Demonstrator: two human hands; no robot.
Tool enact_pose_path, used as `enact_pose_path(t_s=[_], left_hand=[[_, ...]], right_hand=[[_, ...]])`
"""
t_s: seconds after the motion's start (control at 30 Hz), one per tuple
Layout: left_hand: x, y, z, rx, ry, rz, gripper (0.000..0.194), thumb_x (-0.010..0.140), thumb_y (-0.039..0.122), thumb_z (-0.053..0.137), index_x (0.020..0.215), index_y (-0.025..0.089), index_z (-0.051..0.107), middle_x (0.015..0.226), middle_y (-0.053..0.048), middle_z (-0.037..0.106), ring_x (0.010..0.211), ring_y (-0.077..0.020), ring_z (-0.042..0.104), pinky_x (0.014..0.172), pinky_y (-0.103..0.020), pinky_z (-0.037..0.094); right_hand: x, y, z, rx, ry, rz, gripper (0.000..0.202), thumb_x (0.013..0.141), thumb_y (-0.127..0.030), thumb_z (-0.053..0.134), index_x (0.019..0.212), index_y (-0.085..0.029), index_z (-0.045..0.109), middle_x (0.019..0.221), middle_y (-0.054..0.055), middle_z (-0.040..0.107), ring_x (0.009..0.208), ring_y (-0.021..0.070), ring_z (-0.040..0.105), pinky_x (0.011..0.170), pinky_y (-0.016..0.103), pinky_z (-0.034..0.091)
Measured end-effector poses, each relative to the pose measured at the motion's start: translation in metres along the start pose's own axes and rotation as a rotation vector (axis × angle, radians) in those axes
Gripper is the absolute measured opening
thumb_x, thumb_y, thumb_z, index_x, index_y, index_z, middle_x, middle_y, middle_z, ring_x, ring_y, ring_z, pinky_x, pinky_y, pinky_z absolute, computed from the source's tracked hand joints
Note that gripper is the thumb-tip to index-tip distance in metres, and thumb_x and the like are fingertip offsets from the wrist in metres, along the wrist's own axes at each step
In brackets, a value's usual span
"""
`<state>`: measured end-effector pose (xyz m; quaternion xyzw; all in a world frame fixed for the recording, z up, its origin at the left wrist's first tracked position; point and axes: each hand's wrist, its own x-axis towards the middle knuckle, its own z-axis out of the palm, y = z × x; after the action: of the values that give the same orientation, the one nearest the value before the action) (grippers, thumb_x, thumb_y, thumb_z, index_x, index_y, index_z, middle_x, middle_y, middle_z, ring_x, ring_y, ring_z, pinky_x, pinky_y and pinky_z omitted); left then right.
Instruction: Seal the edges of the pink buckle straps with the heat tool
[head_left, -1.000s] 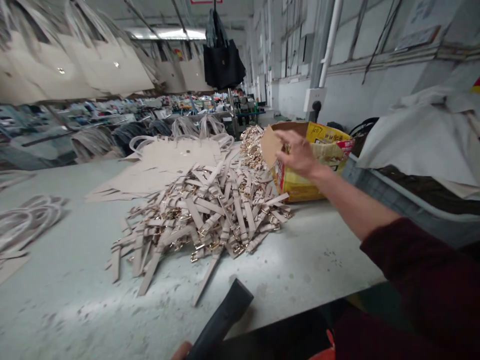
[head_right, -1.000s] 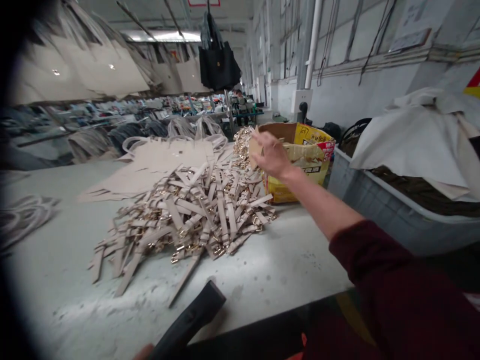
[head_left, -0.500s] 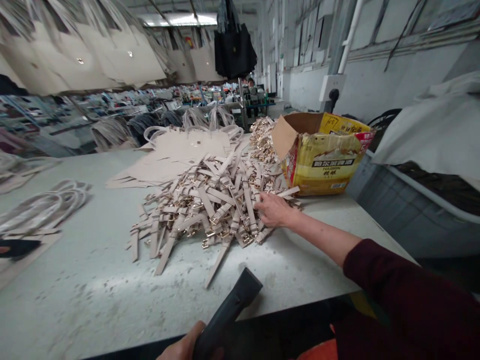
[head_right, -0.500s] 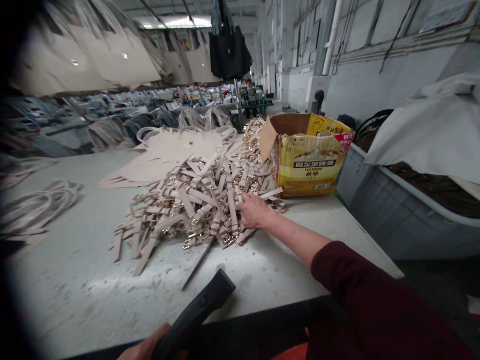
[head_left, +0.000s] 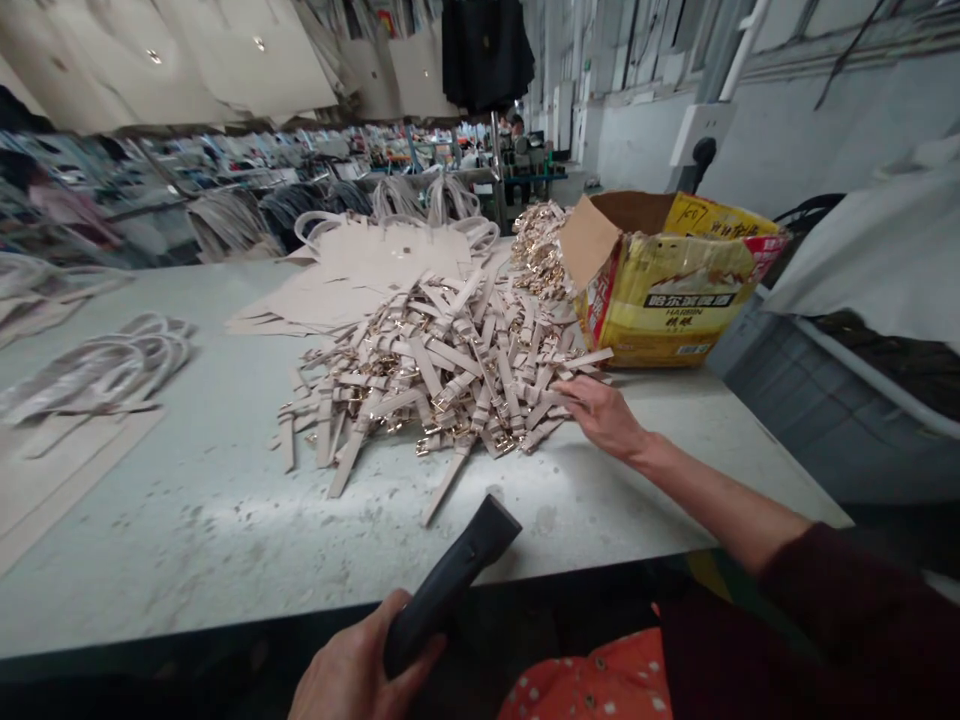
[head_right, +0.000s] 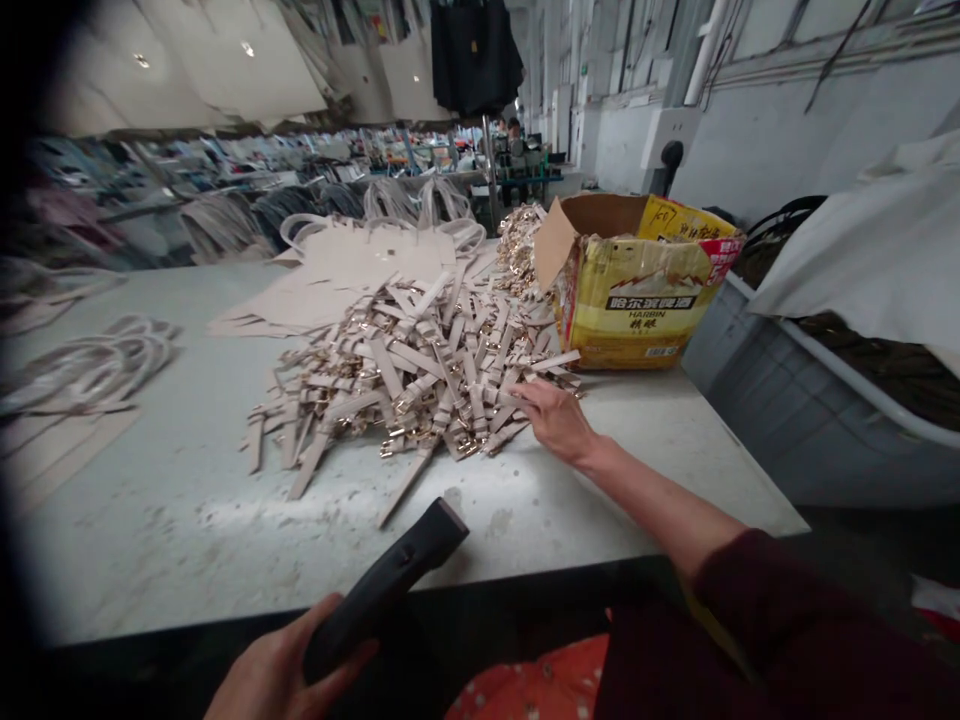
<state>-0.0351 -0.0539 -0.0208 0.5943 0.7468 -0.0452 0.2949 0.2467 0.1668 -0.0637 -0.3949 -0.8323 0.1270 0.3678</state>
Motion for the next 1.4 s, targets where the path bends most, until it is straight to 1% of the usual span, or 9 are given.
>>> enact_pose_path(t_s=[0.17,0.3,0.47,0.67,0.8,0.97,1.13,1.27,1.4], left_hand=[[0.001,-0.003,-0.001,-0.028,-0.019,0.011,0.027,0.081,0.046,0.042,0.085,0.024,0.057,0.070,0.002,0.066,0.068,-0.0157,0.063,0.061,-0.021,0.039],[0.003,0.000,0.001,-0.009,-0.040,-0.013,0.027,0.080,0.047,0.044,0.087,0.024,0.057,0.070,0.002,0.066,0.069,-0.0164,0.064,0.061,-0.021,0.038],[0.008,0.001,0.006,0.058,-0.031,0.033,0.028,0.081,0.049,0.043,0.086,0.025,0.057,0.069,0.002,0.066,0.068,-0.0174,0.063,0.060,-0.022,0.036],[0.018,0.013,-0.008,0.148,-0.035,0.080,0.029,0.081,0.050,0.043,0.091,0.026,0.056,0.072,0.002,0.066,0.068,-0.0170,0.063,0.057,-0.022,0.034],[0.027,0.025,-0.017,0.204,-0.056,0.107,0.026,0.080,0.046,0.046,0.090,0.025,0.056,0.072,0.000,0.066,0.069,-0.0169,0.063,0.058,-0.022,0.034],[0.040,0.039,-0.014,0.236,-0.046,0.187,0.023,0.079,0.045,0.047,0.089,0.025,0.056,0.076,-0.001,0.067,0.074,-0.0185,0.064,0.062,-0.024,0.036],[0.049,0.053,-0.015,0.279,-0.068,0.188,0.026,0.077,0.042,0.049,0.093,0.024,0.057,0.084,-0.005,0.070,0.078,-0.0207,0.065,0.063,-0.026,0.039],[0.050,0.053,-0.020,0.295,-0.090,0.177,0.024,0.076,0.041,0.050,0.091,0.024,0.058,0.084,-0.004,0.070,0.076,-0.0200,0.064,0.062,-0.026,0.040],[0.047,0.048,-0.022,0.334,-0.099,0.172,0.023,0.077,0.040,0.048,0.089,0.023,0.058,0.084,-0.005,0.069,0.077,-0.0198,0.064,0.063,-0.026,0.040]], right_hand=[[-0.079,0.008,-0.001,0.017,-0.205,-0.182,0.042,0.085,-0.003,0.039,0.114,-0.022,0.061,0.095,0.008,0.058,0.088,0.0174,0.055,0.075,0.029,0.045],[-0.108,0.010,-0.007,-0.105,-0.372,-0.251,0.041,0.080,-0.003,0.045,0.113,-0.022,0.062,0.106,0.010,0.059,0.097,0.0213,0.053,0.082,0.037,0.043],[-0.100,-0.008,-0.011,-0.105,-0.367,-0.172,0.050,0.068,-0.010,0.058,0.117,-0.017,0.057,0.119,0.014,0.055,0.107,0.0275,0.050,0.092,0.046,0.038],[-0.088,-0.025,0.013,0.137,-0.318,-0.121,0.024,0.078,-0.020,0.063,0.103,-0.017,0.061,0.099,0.010,0.062,0.093,0.0222,0.055,0.083,0.037,0.044],[-0.089,-0.023,0.020,0.218,-0.298,-0.093,0.012,0.081,-0.017,0.062,0.094,-0.016,0.062,0.090,0.008,0.062,0.089,0.0206,0.054,0.079,0.034,0.044],[-0.090,-0.023,0.016,0.221,-0.281,-0.096,0.012,0.078,-0.015,0.064,0.090,-0.016,0.061,0.086,0.007,0.062,0.086,0.0201,0.053,0.079,0.034,0.043],[-0.088,-0.019,0.016,0.208,-0.304,-0.079,0.016,0.072,-0.010,0.061,0.086,-0.016,0.060,0.079,0.005,0.060,0.079,0.0188,0.052,0.073,0.031,0.043],[-0.091,-0.013,0.014,0.160,-0.268,-0.030,0.020,0.065,-0.007,0.060,0.082,-0.016,0.057,0.077,0.005,0.056,0.076,0.0190,0.049,0.069,0.031,0.041],[-0.094,-0.011,0.009,0.198,-0.303,-0.038,0.018,0.070,-0.010,0.061,0.086,-0.016,0.058,0.081,0.005,0.057,0.081,0.0197,0.050,0.073,0.032,0.041]])
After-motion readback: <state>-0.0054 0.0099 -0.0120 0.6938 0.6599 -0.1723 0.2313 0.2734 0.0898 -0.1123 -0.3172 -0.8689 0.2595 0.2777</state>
